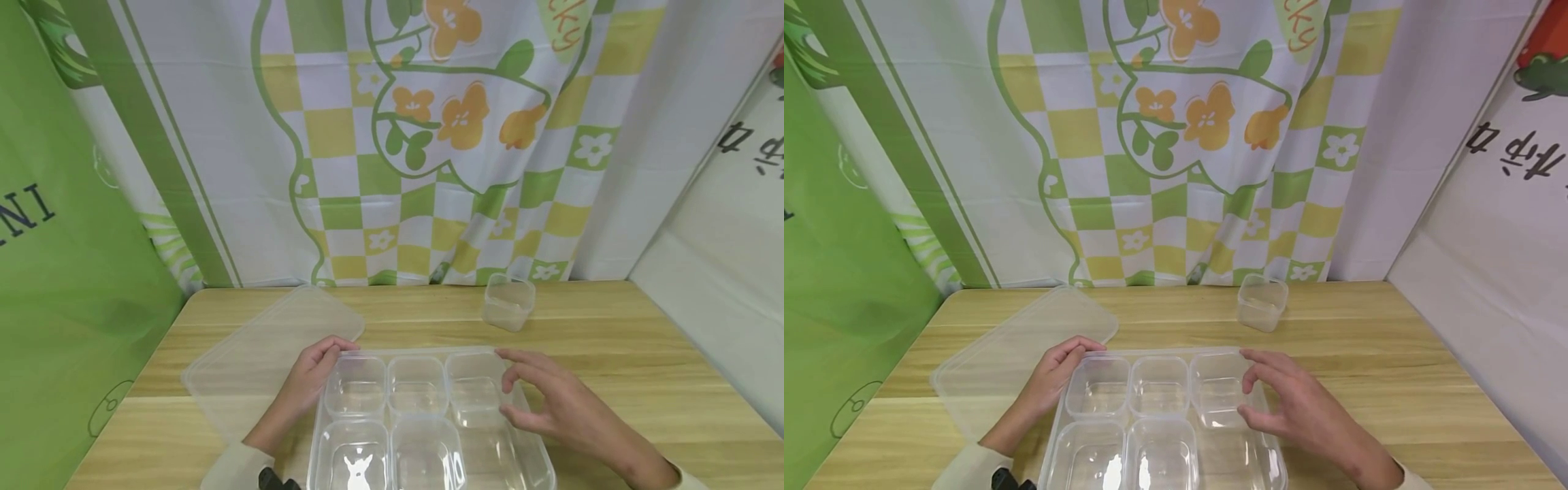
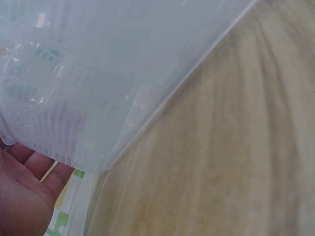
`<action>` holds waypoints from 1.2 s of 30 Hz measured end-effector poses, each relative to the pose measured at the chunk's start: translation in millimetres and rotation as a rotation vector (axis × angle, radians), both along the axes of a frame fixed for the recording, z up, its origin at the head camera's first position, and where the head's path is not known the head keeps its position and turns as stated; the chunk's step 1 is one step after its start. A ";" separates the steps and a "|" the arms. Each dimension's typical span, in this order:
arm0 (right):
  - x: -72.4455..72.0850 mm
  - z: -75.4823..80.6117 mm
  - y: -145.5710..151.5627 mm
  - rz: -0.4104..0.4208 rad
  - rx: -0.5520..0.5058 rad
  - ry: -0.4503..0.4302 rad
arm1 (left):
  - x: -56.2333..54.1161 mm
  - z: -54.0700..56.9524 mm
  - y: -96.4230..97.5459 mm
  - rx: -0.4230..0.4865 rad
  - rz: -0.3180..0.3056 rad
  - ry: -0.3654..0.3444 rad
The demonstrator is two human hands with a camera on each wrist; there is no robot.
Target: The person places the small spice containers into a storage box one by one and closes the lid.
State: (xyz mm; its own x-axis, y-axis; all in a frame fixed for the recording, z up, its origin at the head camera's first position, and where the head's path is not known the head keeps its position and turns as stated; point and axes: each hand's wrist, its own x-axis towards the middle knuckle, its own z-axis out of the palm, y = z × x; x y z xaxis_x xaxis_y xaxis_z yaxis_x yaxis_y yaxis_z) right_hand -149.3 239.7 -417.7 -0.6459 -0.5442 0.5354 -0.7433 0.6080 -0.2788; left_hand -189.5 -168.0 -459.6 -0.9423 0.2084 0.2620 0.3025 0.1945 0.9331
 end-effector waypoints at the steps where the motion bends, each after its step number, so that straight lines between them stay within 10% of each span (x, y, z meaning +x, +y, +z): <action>1: -0.3 -0.1 0.0 0.002 0.001 0.002 | 0.0 0.1 0.0 0.002 -0.002 0.001; 36: 1.4 2.4 -0.5 0.017 0.059 0.016 | 0.2 1.7 0.4 -0.018 0.021 0.005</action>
State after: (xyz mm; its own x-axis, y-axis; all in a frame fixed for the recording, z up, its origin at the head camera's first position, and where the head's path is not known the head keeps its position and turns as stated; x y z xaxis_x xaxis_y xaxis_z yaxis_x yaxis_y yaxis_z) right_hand -147.9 239.2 -415.3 -0.6282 -0.5860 0.5118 -0.7576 0.6105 -0.2309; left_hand -189.3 -167.6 -457.9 -0.9453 0.1930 0.2628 0.3025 0.2180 0.9279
